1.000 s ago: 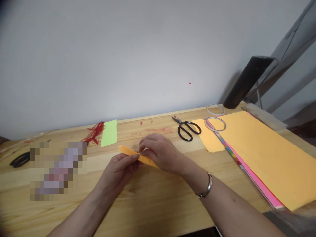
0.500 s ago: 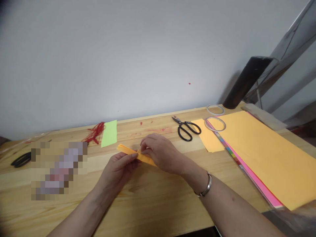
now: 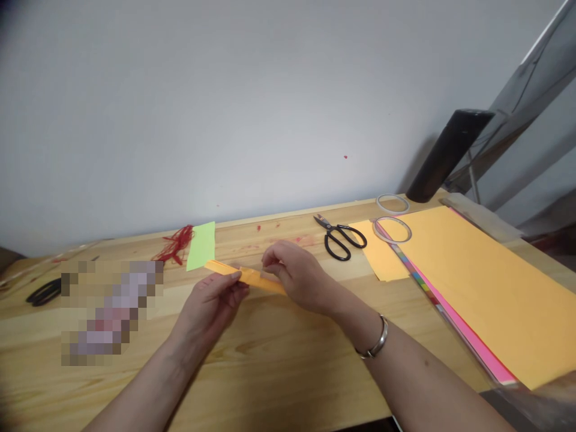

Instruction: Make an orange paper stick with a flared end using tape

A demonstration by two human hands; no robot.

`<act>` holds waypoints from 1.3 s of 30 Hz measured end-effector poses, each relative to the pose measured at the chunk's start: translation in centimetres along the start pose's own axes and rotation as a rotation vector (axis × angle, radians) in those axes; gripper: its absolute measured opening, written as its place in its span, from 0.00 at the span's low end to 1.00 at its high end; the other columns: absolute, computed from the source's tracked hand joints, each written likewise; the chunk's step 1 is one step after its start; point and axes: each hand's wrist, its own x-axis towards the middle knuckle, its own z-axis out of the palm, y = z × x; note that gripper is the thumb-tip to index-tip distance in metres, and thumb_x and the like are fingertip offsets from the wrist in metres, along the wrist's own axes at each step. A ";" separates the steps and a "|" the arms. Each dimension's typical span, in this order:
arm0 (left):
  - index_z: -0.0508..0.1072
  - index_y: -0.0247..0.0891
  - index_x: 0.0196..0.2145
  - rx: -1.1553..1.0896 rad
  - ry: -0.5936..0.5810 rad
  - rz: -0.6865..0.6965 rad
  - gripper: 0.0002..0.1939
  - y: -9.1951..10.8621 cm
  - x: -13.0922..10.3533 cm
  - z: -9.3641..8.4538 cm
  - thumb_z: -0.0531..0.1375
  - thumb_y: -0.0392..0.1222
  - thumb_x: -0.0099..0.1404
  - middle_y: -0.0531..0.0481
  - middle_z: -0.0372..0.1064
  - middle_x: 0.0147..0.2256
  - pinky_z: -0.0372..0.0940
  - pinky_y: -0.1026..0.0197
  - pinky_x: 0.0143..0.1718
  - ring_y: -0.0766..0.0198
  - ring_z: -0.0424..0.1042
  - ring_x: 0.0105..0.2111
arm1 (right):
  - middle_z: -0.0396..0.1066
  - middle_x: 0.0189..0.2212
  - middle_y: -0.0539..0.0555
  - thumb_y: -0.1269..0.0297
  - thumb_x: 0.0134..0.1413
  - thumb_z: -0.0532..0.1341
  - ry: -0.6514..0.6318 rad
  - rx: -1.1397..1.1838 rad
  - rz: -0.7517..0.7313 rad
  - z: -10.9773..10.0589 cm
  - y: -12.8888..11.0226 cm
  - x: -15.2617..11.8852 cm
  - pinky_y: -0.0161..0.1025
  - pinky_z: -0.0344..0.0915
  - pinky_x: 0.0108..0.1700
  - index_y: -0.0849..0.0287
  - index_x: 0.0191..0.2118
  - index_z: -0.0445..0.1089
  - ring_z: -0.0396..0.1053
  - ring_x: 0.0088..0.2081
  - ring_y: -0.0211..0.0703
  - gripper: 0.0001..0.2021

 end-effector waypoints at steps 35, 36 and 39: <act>0.75 0.34 0.20 0.005 0.029 0.092 0.04 -0.3 0.2 -0.1 0.67 0.32 0.46 0.48 0.75 0.25 0.70 0.67 0.27 0.66 0.73 0.25 | 0.65 0.21 0.46 0.55 0.41 0.66 -0.186 -0.233 0.264 0.6 0.9 -0.5 0.33 0.53 0.24 0.58 0.26 0.68 0.62 0.24 0.36 0.12; 0.75 0.34 0.20 -0.002 0.029 0.093 0.04 -0.3 0.2 -0.1 0.68 0.32 0.46 0.48 0.75 0.26 0.70 0.67 0.27 0.66 0.73 0.26 | 0.62 0.18 0.45 0.58 0.43 0.65 -0.196 -0.231 0.258 0.6 0.8 -0.5 0.32 0.50 0.23 0.58 0.22 0.66 0.59 0.22 0.34 0.10; 0.74 0.33 0.20 -0.010 0.042 0.091 0.05 -0.4 0.1 -0.1 0.68 0.33 0.46 0.48 0.75 0.25 0.70 0.67 0.27 0.66 0.73 0.26 | 0.60 0.17 0.44 0.64 0.45 0.62 -0.162 -0.216 0.255 0.9 0.5 -0.6 0.32 0.47 0.23 0.59 0.22 0.65 0.57 0.21 0.32 0.08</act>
